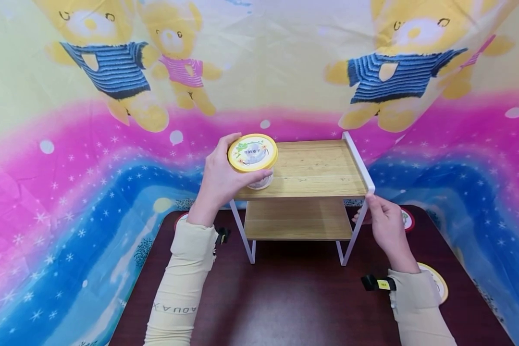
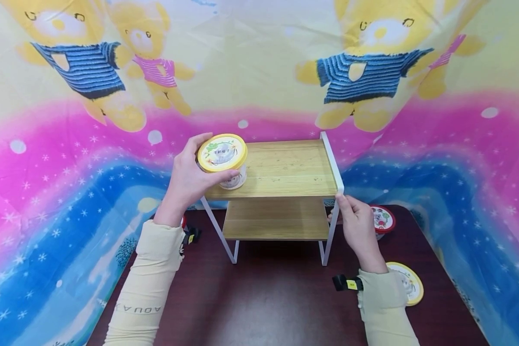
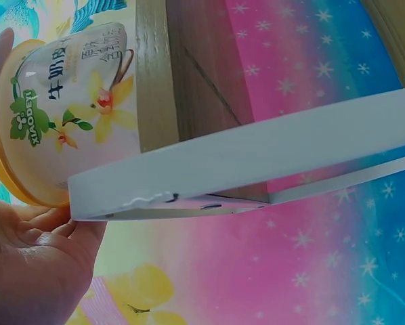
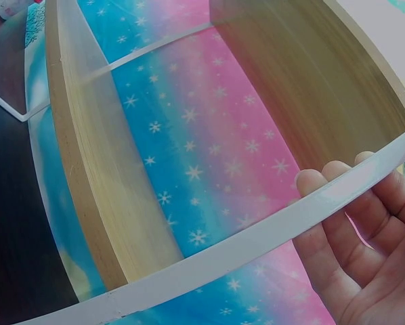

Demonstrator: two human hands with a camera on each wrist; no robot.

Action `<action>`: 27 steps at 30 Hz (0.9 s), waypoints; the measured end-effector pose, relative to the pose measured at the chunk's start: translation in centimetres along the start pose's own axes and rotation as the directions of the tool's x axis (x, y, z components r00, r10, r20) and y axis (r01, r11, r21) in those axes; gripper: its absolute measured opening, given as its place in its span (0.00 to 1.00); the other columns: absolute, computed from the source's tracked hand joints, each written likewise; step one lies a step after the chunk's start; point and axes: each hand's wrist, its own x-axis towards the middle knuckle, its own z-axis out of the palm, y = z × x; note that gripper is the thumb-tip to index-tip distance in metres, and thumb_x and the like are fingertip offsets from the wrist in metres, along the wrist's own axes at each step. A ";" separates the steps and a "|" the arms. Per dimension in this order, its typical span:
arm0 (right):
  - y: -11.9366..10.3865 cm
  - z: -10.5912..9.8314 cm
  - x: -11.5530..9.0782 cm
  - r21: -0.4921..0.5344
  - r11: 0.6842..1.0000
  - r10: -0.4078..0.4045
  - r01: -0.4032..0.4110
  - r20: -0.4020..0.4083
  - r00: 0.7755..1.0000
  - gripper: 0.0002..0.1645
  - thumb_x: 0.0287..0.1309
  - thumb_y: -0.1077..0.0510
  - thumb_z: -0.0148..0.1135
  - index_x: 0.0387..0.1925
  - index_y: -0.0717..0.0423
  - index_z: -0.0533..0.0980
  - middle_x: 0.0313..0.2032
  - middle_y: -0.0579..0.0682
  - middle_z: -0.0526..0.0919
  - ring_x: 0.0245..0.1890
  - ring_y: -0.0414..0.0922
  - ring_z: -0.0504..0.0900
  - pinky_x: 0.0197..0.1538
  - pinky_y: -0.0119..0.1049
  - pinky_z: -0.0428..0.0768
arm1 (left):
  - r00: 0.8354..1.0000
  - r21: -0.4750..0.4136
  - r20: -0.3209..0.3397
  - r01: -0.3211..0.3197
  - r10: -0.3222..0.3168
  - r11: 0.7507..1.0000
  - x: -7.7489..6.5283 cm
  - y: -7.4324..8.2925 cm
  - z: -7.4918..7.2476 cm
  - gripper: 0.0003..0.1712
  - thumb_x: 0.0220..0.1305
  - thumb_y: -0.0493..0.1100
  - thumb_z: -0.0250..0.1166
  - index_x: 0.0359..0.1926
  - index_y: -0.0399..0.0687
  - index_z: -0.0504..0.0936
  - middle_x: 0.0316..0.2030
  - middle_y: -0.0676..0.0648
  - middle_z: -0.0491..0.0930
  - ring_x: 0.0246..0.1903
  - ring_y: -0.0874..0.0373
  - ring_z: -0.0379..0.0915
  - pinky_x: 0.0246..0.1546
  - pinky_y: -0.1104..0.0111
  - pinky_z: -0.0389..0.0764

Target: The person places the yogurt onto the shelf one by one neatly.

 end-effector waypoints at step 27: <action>0.1 0.1 -0.1 -0.017 1.000 -0.002 0.002 -0.005 1.000 0.31 0.80 0.46 0.45 0.61 0.69 0.77 0.33 0.69 0.83 0.26 0.35 0.85 0.34 0.25 0.82 | 0.997 -0.006 0.004 0.077 -0.077 0.997 0.5 0.2 0.4 0.59 0.38 0.71 0.81 0.69 0.53 0.70 0.56 0.53 0.76 0.55 0.59 0.71 0.52 0.59 0.77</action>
